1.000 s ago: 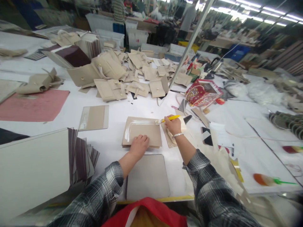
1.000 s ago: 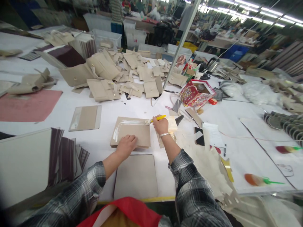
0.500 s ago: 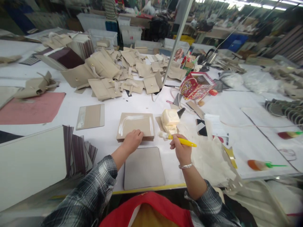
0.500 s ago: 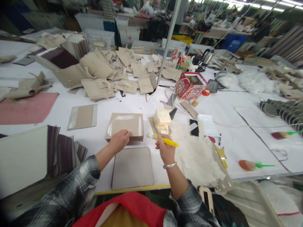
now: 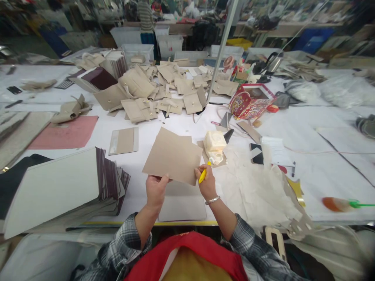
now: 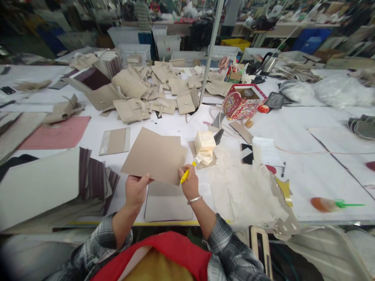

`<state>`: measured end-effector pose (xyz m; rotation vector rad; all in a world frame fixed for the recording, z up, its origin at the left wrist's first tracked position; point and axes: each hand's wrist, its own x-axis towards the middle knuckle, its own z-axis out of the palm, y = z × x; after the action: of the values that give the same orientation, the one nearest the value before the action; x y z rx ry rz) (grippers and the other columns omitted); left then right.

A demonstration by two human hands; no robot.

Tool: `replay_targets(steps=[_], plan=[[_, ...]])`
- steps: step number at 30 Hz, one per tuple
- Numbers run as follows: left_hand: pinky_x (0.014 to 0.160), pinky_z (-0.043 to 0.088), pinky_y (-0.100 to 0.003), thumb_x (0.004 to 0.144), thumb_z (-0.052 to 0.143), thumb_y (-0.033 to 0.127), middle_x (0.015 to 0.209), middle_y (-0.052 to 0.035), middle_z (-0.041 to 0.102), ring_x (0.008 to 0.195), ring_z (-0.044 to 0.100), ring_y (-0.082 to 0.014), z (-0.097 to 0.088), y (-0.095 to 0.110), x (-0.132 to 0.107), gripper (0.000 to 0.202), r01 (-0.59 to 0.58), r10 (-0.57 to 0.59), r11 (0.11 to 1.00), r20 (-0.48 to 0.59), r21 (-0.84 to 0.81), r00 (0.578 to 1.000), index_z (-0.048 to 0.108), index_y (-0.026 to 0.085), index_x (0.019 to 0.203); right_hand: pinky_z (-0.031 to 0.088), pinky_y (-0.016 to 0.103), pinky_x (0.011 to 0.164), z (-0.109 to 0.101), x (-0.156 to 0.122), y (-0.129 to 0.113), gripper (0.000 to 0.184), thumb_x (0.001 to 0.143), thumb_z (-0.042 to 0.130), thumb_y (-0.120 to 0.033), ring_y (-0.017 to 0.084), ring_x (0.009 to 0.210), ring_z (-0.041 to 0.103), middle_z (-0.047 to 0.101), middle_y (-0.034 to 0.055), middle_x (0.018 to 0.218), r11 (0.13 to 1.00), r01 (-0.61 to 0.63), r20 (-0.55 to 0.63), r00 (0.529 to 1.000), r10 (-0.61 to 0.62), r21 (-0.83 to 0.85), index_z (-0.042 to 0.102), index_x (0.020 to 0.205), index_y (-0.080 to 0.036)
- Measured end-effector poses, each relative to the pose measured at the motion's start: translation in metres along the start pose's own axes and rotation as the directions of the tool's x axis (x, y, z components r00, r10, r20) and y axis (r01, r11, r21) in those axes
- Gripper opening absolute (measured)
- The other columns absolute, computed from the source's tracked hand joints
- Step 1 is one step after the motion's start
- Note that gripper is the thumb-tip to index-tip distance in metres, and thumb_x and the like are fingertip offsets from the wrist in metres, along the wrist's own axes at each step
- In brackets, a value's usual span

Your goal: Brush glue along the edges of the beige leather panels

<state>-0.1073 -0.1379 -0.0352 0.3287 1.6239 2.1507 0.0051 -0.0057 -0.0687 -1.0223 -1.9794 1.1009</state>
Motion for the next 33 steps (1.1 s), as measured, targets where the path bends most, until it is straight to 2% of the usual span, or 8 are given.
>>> replay_targets(steps=[5,8,11,14,18,22,28,33], plan=[[0.07,0.054,-0.033,0.075,0.06,0.044,0.1,-0.0016,0.062,0.076,0.062,-0.0124,-0.03,-0.024,-0.014,0.046,0.137,-0.139,0.989,-0.027,-0.054,0.99,0.045,0.028,0.115,0.046,0.028,0.065,-0.032,-0.022,0.034,0.025,0.082,0.049,-0.042,0.015,0.066,0.055,0.056,0.0006,0.074,0.999,-0.009,0.012,1.0,0.009,-0.035,0.044,0.093,-0.02],[0.062,0.051,-0.026,0.077,0.055,0.049,0.083,0.0001,0.061,0.067,0.059,-0.0111,-0.065,-0.051,-0.029,0.036,0.235,-0.218,0.958,-0.117,0.164,0.969,0.056,0.021,0.098,0.044,0.029,0.063,-0.052,-0.044,0.065,0.025,0.083,0.047,-0.044,0.016,0.066,0.056,0.058,0.0024,0.077,0.984,-0.022,0.091,0.995,0.038,-0.177,0.046,0.093,-0.021],[0.057,0.045,-0.021,0.073,0.06,0.046,0.065,0.0009,0.058,0.062,0.054,-0.0111,-0.093,-0.08,-0.052,0.031,0.285,-0.271,0.856,-0.093,0.433,0.958,0.062,0.015,0.076,0.043,0.03,0.061,-0.06,-0.068,0.093,0.024,0.084,0.044,-0.044,0.018,0.063,0.057,0.06,0.0032,0.077,0.954,-0.029,0.175,0.981,0.084,-0.297,0.048,0.091,-0.022],[0.052,0.041,-0.02,0.07,0.063,0.045,0.056,0.003,0.054,0.053,0.049,-0.0095,-0.109,-0.102,-0.066,0.031,0.333,-0.332,0.804,-0.091,0.493,0.939,0.063,0.014,0.075,0.044,0.031,0.061,-0.054,-0.085,0.109,0.024,0.084,0.04,-0.045,0.019,0.063,0.058,0.06,0.0034,0.075,0.945,-0.017,0.222,0.971,0.094,-0.326,0.049,0.089,-0.023],[0.049,0.04,-0.02,0.066,0.065,0.045,0.056,0.0033,0.055,0.05,0.049,-0.0094,-0.119,-0.118,-0.063,0.038,0.406,-0.365,0.805,-0.177,0.433,0.914,0.063,0.013,0.087,0.045,0.032,0.062,-0.036,-0.088,0.119,0.025,0.084,0.038,-0.044,0.02,0.064,0.058,0.061,0.0038,0.075,0.943,-0.001,0.224,0.971,0.08,-0.332,0.05,0.089,-0.022],[0.048,0.041,-0.022,0.065,0.064,0.043,0.056,0.0009,0.058,0.05,0.05,-0.0106,-0.125,-0.125,-0.047,0.032,0.45,-0.407,0.76,-0.197,0.47,0.892,0.065,0.012,0.075,0.044,0.031,0.063,-0.02,-0.081,0.126,0.025,0.085,0.038,-0.043,0.019,0.064,0.058,0.06,0.0037,0.075,0.937,0.003,0.242,0.966,0.087,-0.349,0.05,0.091,-0.022],[0.057,0.043,-0.023,0.064,0.064,0.038,0.062,-0.0022,0.065,0.06,0.055,-0.0143,-0.126,-0.131,-0.03,0.024,0.392,-0.328,0.692,-0.22,0.606,0.919,0.067,0.014,0.067,0.044,0.032,0.062,-0.008,-0.076,0.132,0.029,0.085,0.036,-0.046,0.02,0.064,0.058,0.062,0.0058,0.078,0.926,0.006,0.243,0.966,0.093,-0.378,0.05,0.092,-0.021],[0.061,0.043,-0.024,0.062,0.064,0.036,0.062,-0.0022,0.066,0.063,0.057,-0.0154,-0.127,-0.134,-0.025,0.022,0.405,-0.343,0.683,-0.223,0.608,0.913,0.067,0.014,0.063,0.044,0.031,0.061,-0.006,-0.074,0.136,0.029,0.085,0.037,-0.045,0.02,0.062,0.058,0.061,0.0049,0.075,0.91,0.023,0.262,0.96,0.095,-0.413,0.051,0.092,-0.021]])
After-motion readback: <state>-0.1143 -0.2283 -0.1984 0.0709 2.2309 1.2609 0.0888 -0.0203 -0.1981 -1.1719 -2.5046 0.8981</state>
